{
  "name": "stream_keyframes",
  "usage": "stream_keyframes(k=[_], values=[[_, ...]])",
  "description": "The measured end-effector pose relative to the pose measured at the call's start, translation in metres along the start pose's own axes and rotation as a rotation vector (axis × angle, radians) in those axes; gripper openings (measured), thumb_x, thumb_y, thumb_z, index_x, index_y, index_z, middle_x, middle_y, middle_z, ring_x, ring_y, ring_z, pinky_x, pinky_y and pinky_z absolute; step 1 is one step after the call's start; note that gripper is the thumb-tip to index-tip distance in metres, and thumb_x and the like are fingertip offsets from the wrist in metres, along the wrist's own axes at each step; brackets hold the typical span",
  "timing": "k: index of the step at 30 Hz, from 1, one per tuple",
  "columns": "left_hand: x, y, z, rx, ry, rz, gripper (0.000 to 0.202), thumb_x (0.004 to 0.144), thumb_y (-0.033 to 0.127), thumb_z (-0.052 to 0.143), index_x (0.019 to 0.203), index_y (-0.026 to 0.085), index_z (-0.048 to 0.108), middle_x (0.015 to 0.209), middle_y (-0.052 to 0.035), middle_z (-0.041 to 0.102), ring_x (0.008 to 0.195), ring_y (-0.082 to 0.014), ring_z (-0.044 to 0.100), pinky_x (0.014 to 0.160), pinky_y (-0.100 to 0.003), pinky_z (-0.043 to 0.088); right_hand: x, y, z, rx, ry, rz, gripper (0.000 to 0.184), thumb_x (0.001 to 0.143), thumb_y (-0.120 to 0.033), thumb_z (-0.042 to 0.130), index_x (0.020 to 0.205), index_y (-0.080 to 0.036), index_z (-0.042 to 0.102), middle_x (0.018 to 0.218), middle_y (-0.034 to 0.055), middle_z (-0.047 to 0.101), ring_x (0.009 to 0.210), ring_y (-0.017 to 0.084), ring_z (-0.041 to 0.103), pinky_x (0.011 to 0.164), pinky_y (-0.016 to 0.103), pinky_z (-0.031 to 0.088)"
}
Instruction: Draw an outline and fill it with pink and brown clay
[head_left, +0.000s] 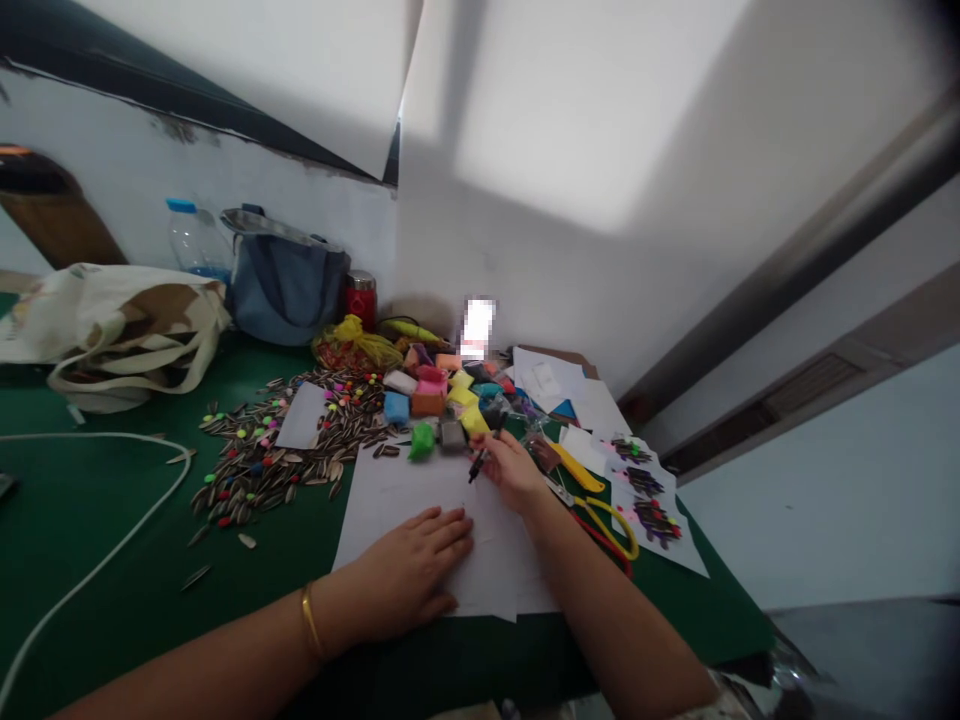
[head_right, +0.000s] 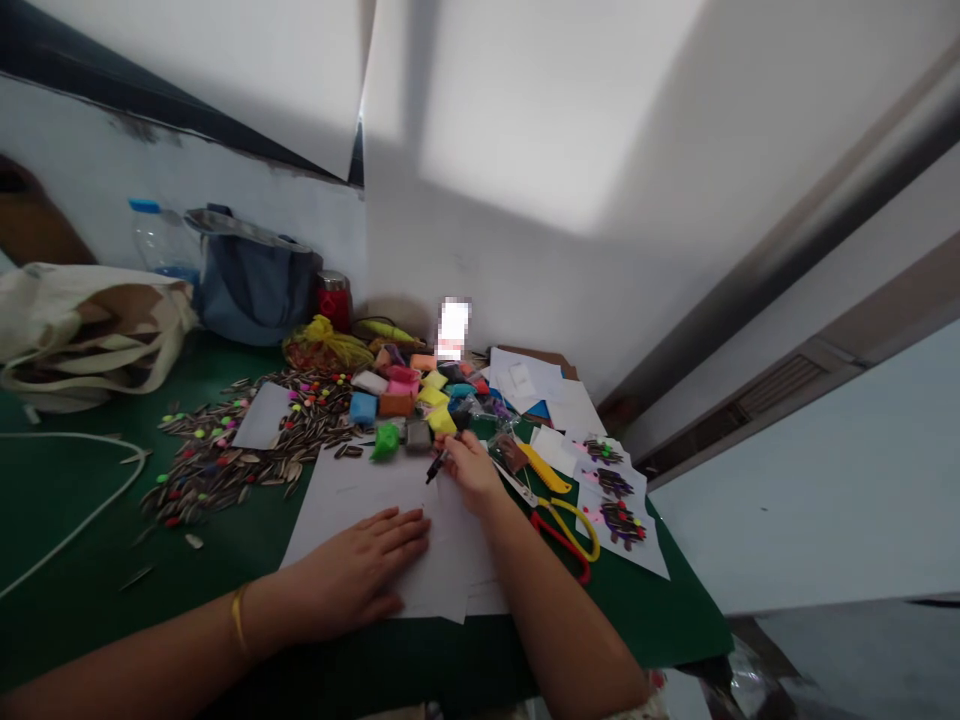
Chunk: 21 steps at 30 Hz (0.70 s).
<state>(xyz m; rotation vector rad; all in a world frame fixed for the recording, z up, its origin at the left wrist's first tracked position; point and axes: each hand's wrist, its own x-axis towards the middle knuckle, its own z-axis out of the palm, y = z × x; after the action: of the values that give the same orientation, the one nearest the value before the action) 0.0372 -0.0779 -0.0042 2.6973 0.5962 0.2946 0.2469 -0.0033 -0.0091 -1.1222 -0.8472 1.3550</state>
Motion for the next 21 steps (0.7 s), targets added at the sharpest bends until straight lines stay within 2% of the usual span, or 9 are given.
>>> stream_keyframes(k=[3,6,8,10,12,14,16,18,21], values=[[0.001,0.002,-0.001,-0.003,-0.006,0.019,0.072,0.084,0.047,0.060,0.147,0.022,0.034,0.152,-0.0118,0.039,0.141,-0.0272,0.034,0.118,-0.044,0.021,-0.003,-0.001,0.003,0.020,0.061,-0.050,0.034,0.068,-0.045,0.075,0.080,-0.022,0.052,0.066,-0.0082,0.056,0.058,0.006,0.052,0.052,0.015,0.040],[0.003,0.000,-0.007,0.022,0.072,0.013,0.063,0.083,0.047,0.062,0.139,0.023,0.045,0.143,-0.0119,0.049,0.132,-0.0282,0.044,0.113,-0.045,0.029,-0.017,-0.003,0.008,0.063,0.044,-0.027,0.038,0.067,-0.045,0.077,0.082,-0.022,0.051,0.060,-0.0083,0.054,0.050,0.006,0.047,0.046,0.015,0.034],[0.003,-0.006,-0.015,0.054,0.173,-0.072,0.038,0.084,0.041,0.063,0.118,0.023,0.061,0.122,-0.0097,0.063,0.115,-0.0267,0.055,0.101,-0.042,0.040,-0.026,-0.004,0.011,0.088,0.036,-0.011,0.039,0.067,-0.044,0.078,0.084,-0.022,0.050,0.060,-0.0074,0.055,0.050,0.007,0.048,0.046,0.016,0.034],[0.002,-0.015,-0.024,0.095,0.275,-0.189,0.017,0.087,0.036,0.059,0.091,0.022,0.067,0.100,-0.0076,0.065,0.097,-0.0242,0.059,0.088,-0.040,0.045,-0.034,-0.004,0.013,0.078,0.037,-0.028,0.037,0.069,-0.043,0.076,0.083,-0.022,0.049,0.065,-0.0059,0.058,0.053,0.008,0.051,0.047,0.017,0.035],[-0.001,-0.023,-0.033,0.087,0.412,-0.299,0.019,0.089,0.036,0.056,0.088,0.020,0.064,0.096,-0.0079,0.063,0.092,-0.0232,0.058,0.083,-0.038,0.045,-0.039,-0.004,0.017,0.033,0.007,-0.064,0.032,0.073,-0.042,0.072,0.082,-0.022,0.048,0.075,-0.0030,0.064,0.059,0.008,0.054,0.051,0.018,0.038],[-0.003,-0.026,-0.038,-0.006,0.506,-0.390,0.023,0.089,0.040,0.056,0.097,0.019,0.062,0.098,-0.0077,0.063,0.093,-0.0224,0.058,0.079,-0.034,0.046,-0.043,-0.002,0.021,-0.038,-0.075,-0.098,0.029,0.076,-0.041,0.070,0.082,-0.022,0.048,0.083,-0.0008,0.067,0.064,0.010,0.058,0.054,0.020,0.040],[-0.003,-0.023,-0.040,-0.125,0.462,-0.448,0.027,0.089,0.042,0.054,0.103,0.020,0.061,0.092,-0.0049,0.064,0.082,-0.0193,0.059,0.068,-0.029,0.045,-0.047,-0.001,0.027,-0.126,-0.187,-0.123,0.027,0.076,-0.039,0.070,0.083,-0.022,0.051,0.078,-0.0010,0.066,0.065,0.012,0.059,0.055,0.022,0.040],[-0.001,-0.018,-0.038,-0.189,0.362,-0.465,0.025,0.088,0.044,0.053,0.088,0.020,0.063,0.078,-0.0014,0.062,0.071,-0.0173,0.056,0.062,-0.027,0.040,-0.049,-0.001,0.032,-0.207,-0.283,-0.152,0.024,0.079,-0.041,0.067,0.085,-0.021,0.055,0.073,-0.0010,0.063,0.064,0.013,0.059,0.056,0.024,0.042],[0.004,-0.012,-0.034,-0.373,0.346,-0.540,0.035,0.091,0.044,0.044,0.071,0.019,0.057,0.066,0.0005,0.056,0.064,-0.0156,0.052,0.057,-0.026,0.035,-0.052,-0.003,0.035,-0.301,-0.251,-0.253,0.027,0.090,-0.043,0.052,0.103,-0.020,0.058,0.075,0.0006,0.062,0.064,0.014,0.059,0.058,0.026,0.045]])
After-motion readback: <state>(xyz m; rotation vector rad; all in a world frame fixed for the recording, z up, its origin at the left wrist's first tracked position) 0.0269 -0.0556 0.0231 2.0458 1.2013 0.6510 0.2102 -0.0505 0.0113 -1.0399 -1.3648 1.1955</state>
